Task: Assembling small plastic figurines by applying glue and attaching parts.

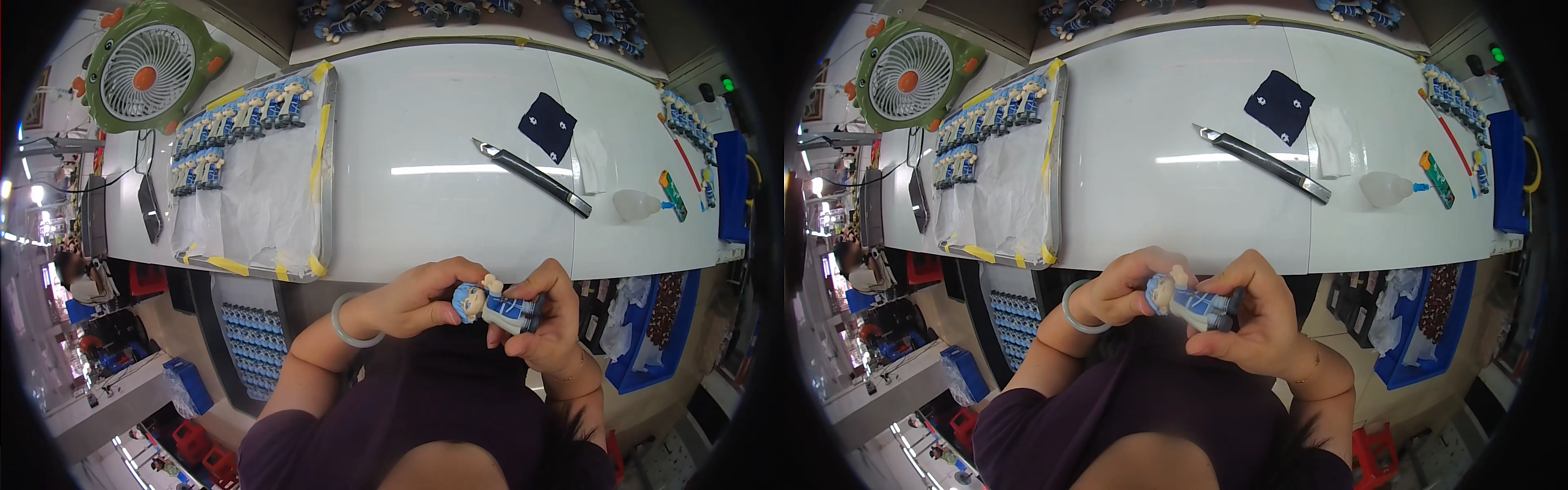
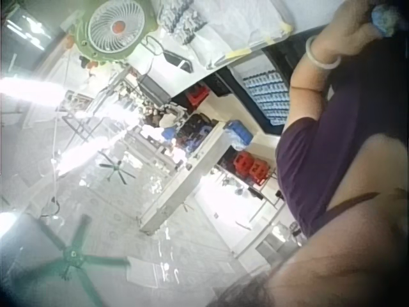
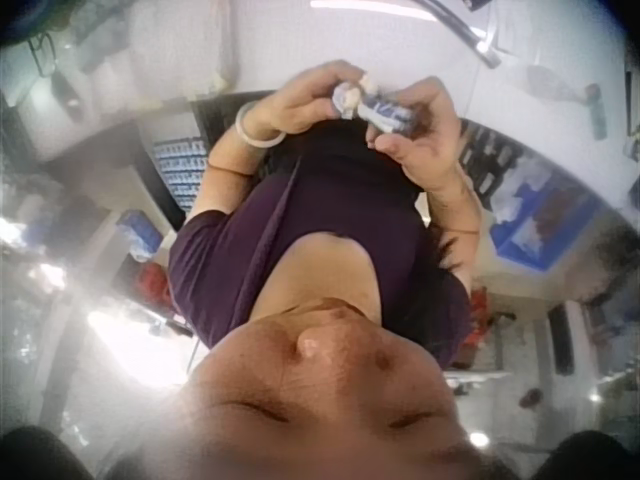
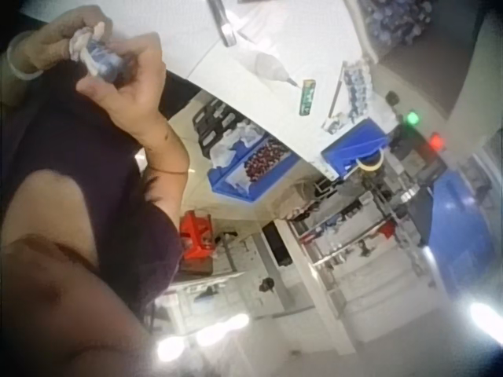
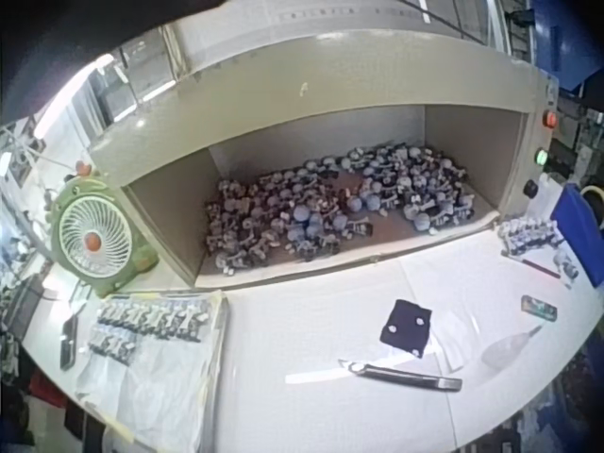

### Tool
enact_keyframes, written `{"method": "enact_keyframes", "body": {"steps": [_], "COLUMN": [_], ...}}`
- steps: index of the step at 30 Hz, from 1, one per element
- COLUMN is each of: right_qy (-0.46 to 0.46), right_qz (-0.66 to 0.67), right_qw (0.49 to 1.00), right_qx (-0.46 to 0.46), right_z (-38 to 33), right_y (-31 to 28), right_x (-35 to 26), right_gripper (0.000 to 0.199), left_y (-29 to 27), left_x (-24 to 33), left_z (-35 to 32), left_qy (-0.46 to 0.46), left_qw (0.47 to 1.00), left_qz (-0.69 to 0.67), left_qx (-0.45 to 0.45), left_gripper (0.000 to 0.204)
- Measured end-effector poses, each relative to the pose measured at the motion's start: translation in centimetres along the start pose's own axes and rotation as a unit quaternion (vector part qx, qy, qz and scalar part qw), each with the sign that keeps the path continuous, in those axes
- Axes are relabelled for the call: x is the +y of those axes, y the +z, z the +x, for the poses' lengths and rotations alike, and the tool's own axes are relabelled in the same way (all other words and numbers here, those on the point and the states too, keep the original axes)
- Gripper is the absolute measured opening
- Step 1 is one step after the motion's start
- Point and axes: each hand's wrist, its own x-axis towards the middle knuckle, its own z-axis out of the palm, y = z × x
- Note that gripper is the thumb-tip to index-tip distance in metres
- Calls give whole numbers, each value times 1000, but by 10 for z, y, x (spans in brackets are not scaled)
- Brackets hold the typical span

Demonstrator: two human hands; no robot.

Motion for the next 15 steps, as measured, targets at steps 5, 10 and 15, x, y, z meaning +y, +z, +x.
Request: {"method": "enact_keyframes", "body": {"steps": [5, 10, 15], "right_qy": [-7, -14, 9], "right_qz": [-21, -109, -193], "right_qw": [1000, 994, 981], "right_qx": [-21, -7, -3], "right_z": [-1, 7, 12], "right_y": [-1, -11, -20], "right_x": [0, -5, -8], "right_gripper": [43, 43, 51], "left_y": [0, 5, 3], "left_x": [-5, 4, 13], "left_z": [0, 5, 13], "left_qy": [32, -17, -80], "left_qw": [999, 998, 996], "left_qz": [-3, -65, 10], "left_qx": [-16, -1, -35], "left_gripper": [47, 44, 44]}}
